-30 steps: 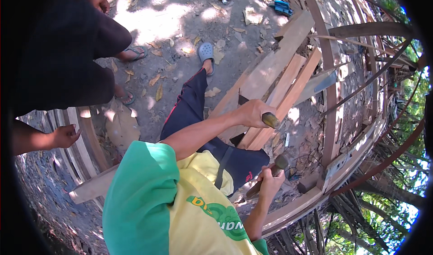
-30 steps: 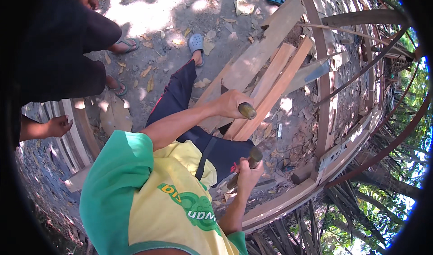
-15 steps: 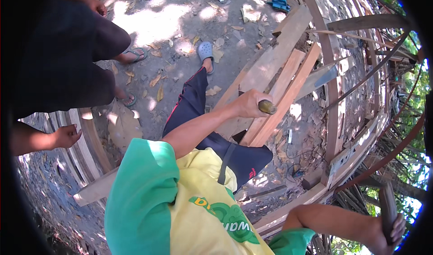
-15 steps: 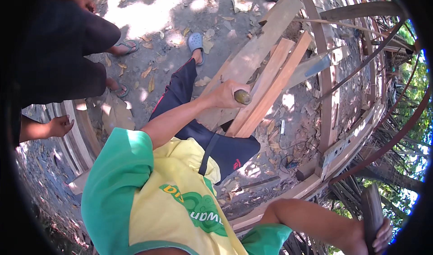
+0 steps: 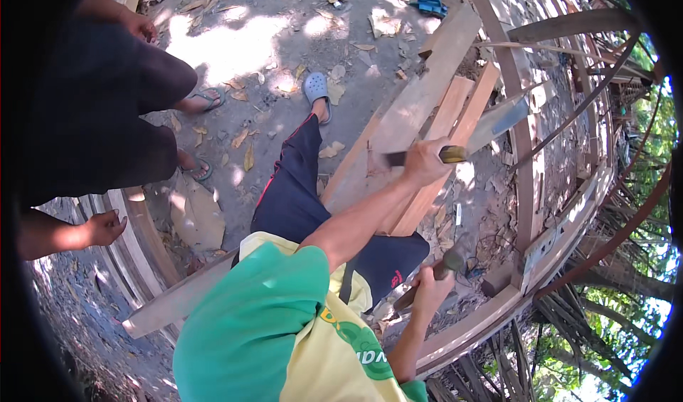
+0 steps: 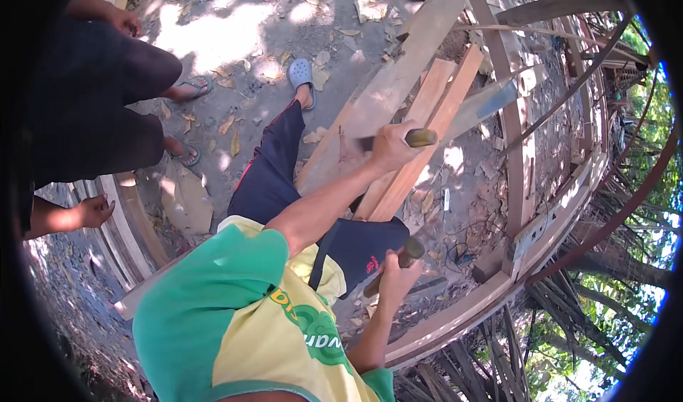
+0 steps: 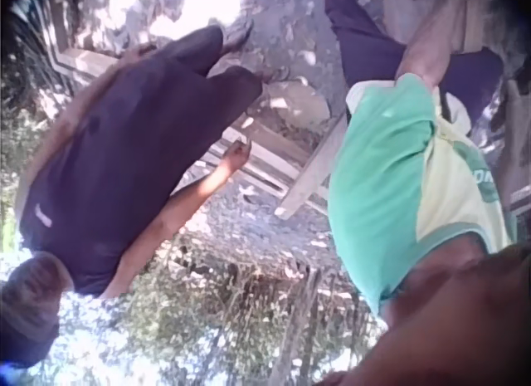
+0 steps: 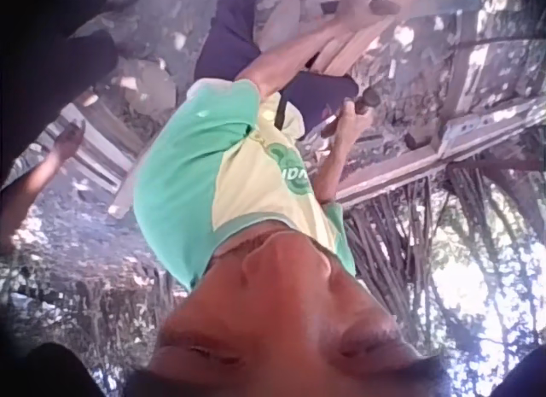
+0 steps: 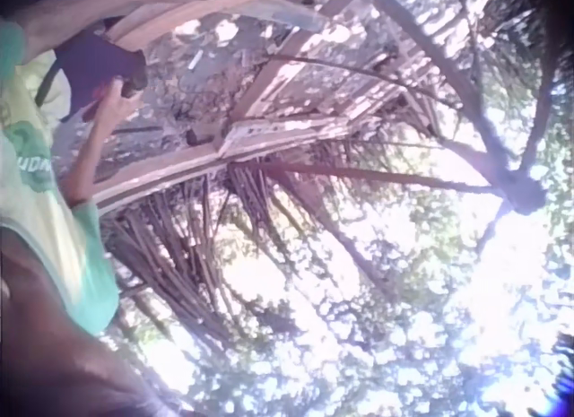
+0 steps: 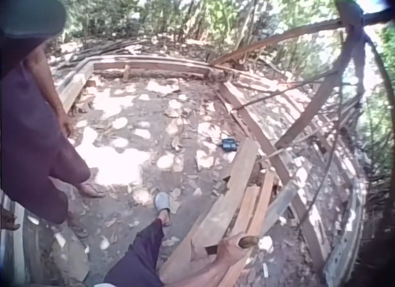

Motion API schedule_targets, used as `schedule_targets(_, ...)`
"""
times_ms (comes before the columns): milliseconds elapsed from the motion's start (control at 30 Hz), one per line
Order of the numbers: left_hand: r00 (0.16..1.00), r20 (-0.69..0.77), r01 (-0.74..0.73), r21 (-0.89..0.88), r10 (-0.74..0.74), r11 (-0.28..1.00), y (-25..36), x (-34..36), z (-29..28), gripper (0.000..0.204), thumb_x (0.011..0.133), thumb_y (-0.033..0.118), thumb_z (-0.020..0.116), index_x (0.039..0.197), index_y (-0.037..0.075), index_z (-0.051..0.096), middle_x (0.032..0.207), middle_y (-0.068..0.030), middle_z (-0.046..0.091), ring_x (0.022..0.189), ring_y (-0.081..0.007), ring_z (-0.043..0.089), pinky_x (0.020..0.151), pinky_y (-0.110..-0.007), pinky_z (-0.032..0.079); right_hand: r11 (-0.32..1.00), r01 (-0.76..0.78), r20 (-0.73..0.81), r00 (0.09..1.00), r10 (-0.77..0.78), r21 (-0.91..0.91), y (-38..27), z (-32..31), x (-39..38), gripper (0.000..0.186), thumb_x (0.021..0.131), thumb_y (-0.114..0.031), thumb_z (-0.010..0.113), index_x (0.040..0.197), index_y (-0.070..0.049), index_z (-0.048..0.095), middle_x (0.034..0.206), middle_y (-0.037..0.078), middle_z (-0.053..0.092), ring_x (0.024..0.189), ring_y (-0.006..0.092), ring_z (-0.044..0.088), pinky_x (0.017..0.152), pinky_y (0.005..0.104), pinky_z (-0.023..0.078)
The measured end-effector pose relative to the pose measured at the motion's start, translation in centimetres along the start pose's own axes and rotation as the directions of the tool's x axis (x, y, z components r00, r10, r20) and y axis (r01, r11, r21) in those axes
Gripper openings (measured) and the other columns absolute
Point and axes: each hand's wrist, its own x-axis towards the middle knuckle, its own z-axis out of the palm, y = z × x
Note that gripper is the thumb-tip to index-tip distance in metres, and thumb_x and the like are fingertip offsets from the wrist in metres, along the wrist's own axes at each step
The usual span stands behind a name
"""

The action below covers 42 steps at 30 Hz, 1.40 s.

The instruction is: The person uses a hammer and a chisel to shape a wooden board while sitting on a frame, subsequently standing and gesturing towards the wooden rafters of a structure.

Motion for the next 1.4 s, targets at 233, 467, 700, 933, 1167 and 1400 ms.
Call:
schedule_targets(233, 0.788, 0.472, -0.331, -0.218, 0.396, 0.918, 7.2, -2.1, 2.3, 0.03, 0.069, 0.029, 0.082, 0.083, 0.011, 0.063, 0.071, -0.0086, 0.064, 0.066, -0.0304, 0.066, 0.056, -0.042, 0.049, 0.972, -0.158, -0.066, 0.983, 0.171, 0.172, 2.1, -0.8, 0.1, 0.011, 0.083, 0.002, 0.057, 0.087, -0.003, 0.049, 0.06, 0.004, 0.047, 0.045, 0.0145, 0.047, 0.045, 0.0289, 0.041)
schedule_targets(467, 0.94, 0.332, -0.123, 0.105, 0.082, 0.987, -1.1, -1.5, 1.1, 0.032, 0.076, 0.034, 0.083, 0.085, 0.01, 0.064, 0.073, -0.0132, 0.068, 0.069, -0.0358, 0.068, 0.06, -0.045, 0.052, 0.934, -0.314, 0.045, 0.949, 0.311, 0.172, 2.8, 0.3, 1.5, 0.016, 0.085, 0.001, 0.065, 0.091, -0.003, 0.05, 0.064, 0.004, 0.053, 0.049, 0.0117, 0.05, 0.048, 0.0274, 0.041)
schedule_targets(700, 0.947, 0.319, -0.094, 0.133, 0.047, 0.987, -1.8, -0.6, 1.9, 0.025, 0.073, 0.028, 0.079, 0.083, 0.01, 0.064, 0.068, -0.015, 0.067, 0.068, -0.0371, 0.069, 0.06, -0.049, 0.052, 0.949, -0.286, 0.08, 0.957, 0.278, 0.131, 1.6, -0.1, 3.9, 0.018, 0.084, 0.001, 0.066, 0.095, -0.004, 0.052, 0.067, 0.005, 0.055, 0.049, 0.0118, 0.051, 0.047, 0.0272, 0.042)
schedule_targets(933, 0.947, 0.311, -0.117, 0.105, 0.079, 0.988, -2.8, -0.5, 1.6, 0.027, 0.072, 0.027, 0.08, 0.084, 0.01, 0.064, 0.068, -0.0146, 0.066, 0.066, -0.0357, 0.068, 0.059, -0.047, 0.052, 0.907, 0.384, -0.413, 0.864, -0.289, 0.17, -11.9, -11.4, 12.1, 0.024, 0.087, -0.008, 0.07, 0.108, -0.005, 0.059, 0.076, 0.003, 0.057, 0.059, 0.0107, 0.052, 0.054, 0.025, 0.043)
schedule_targets(1167, 0.936, 0.325, -0.172, 0.092, 0.134, 0.981, -1.8, -0.6, 2.6, 0.023, 0.072, 0.023, 0.079, 0.084, 0.01, 0.065, 0.068, -0.0133, 0.066, 0.067, -0.0349, 0.068, 0.058, -0.046, 0.051, 0.92, 0.377, -0.749, 0.577, -0.325, -0.108, -16.0, -7.7, 18.2, 0.023, 0.082, -0.016, 0.065, 0.062, -0.008, 0.058, 0.062, 0.004, 0.055, 0.059, 0.0162, 0.056, 0.062, 0.0316, 0.048)
schedule_targets(1400, 0.956, 0.293, -0.074, 0.175, 0.02, 0.982, -3.3, -3.0, 3.1, 0.024, 0.073, 0.026, 0.08, 0.086, 0.011, 0.066, 0.072, -0.0122, 0.069, 0.068, -0.0334, 0.07, 0.061, -0.046, 0.053, 0.943, 0.069, 0.162, 0.987, -0.017, -0.325, -9.0, -4.3, 14.9, 0.014, 0.082, -0.009, 0.067, 0.091, -0.002, 0.059, 0.067, 0.001, 0.052, 0.052, 0.0104, 0.049, 0.05, 0.0297, 0.042)
